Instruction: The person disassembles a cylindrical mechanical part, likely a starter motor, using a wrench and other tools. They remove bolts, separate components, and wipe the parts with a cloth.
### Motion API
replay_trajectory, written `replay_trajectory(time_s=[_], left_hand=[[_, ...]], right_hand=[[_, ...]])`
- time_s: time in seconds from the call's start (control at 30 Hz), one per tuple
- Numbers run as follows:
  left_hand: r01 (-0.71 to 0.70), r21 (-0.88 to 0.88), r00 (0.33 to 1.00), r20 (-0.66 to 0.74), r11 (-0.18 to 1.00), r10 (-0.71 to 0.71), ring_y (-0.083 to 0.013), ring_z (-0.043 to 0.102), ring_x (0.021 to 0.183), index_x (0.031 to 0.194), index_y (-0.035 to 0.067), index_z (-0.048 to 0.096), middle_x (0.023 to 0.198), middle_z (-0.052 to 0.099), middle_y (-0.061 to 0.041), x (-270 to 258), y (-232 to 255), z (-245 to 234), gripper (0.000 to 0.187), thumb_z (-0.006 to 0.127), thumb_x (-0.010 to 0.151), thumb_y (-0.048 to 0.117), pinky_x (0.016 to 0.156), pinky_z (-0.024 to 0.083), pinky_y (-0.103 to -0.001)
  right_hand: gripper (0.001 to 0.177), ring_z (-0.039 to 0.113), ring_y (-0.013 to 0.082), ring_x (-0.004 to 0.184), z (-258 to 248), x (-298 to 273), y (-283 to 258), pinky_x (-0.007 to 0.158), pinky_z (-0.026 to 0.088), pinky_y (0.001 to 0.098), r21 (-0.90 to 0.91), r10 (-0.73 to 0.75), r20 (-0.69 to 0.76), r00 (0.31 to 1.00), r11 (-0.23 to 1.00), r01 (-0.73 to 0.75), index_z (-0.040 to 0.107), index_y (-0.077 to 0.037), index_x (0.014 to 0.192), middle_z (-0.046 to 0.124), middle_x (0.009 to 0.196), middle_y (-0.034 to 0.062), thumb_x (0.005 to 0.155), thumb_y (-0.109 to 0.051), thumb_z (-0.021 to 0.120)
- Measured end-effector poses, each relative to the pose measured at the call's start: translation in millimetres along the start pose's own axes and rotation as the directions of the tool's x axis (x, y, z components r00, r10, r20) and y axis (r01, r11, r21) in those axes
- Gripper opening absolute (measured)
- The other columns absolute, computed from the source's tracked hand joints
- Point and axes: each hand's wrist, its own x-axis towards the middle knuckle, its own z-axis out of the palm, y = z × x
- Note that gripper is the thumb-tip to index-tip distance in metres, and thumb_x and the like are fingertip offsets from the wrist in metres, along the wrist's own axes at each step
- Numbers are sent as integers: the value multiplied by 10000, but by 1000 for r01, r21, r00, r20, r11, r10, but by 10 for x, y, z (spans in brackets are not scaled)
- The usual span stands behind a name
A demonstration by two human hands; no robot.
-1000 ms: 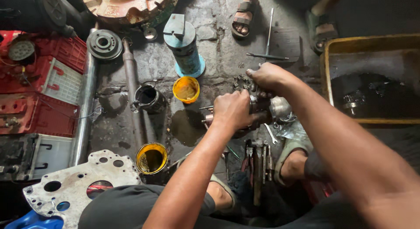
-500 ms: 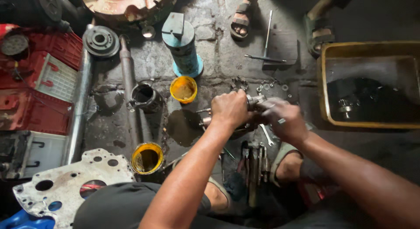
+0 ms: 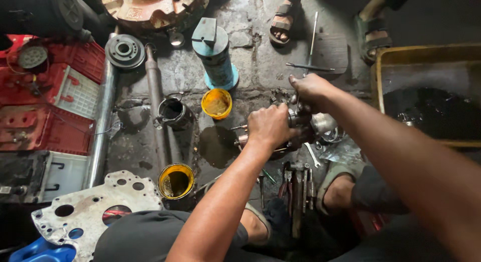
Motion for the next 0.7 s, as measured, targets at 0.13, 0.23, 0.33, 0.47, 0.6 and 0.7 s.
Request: replay_trajectory(time_s=[0.13,0.23,0.33,0.47,0.6,0.7], left_hand=[[-7,-6,1000,2,1000,7,-338,753,839,950,110,697,901,758,-130,0,-6,-4,645,849,644,657,730,593,-475],[-8,-1,1000,4,1000,8,-342,752,831,938,97,694,891,754,-138,20,-15,17,663,843,636,669,729,594,-472],[-10,30,1000,4,999,10,-334,759,824,953,116,698,886,760,-127,37,-41,98,561,838,684,588,710,602,-470],[3,19,1000,19,1000,-3,-344,756,814,950,111,686,879,756,-135,63,-56,113,525,825,755,578,701,604,-472],[-90,1,996,15,996,90,-375,733,790,932,69,652,841,741,-155,0,-91,31,582,891,628,505,697,584,-496],[-187,4,980,68,982,187,-408,719,805,958,42,633,848,729,-181,97,-221,11,492,866,633,329,687,576,-514]], right_hand=[[534,488,185,411,105,94,-109,379,394,381,-40,-25,46,999,999,27,609,-23,727,553,543,56,1009,-475,578],[678,519,238,469,83,-87,-271,436,426,431,-459,-156,-90,984,883,98,629,97,746,566,605,147,1040,-513,599],[548,680,258,533,96,-455,-15,505,522,402,-334,-443,-140,886,863,379,702,60,797,679,653,206,1058,-408,587],[322,709,308,794,-10,-988,655,679,570,387,-557,-980,150,127,22,830,723,-4,1028,746,979,204,1008,-295,587],[286,696,201,844,25,-1057,966,711,542,321,-257,-844,-410,346,471,844,664,-33,1036,723,988,110,1163,-232,502],[308,572,143,672,136,-979,1047,579,433,282,179,-430,-552,715,776,605,689,-58,1003,665,808,49,1131,-278,515]])
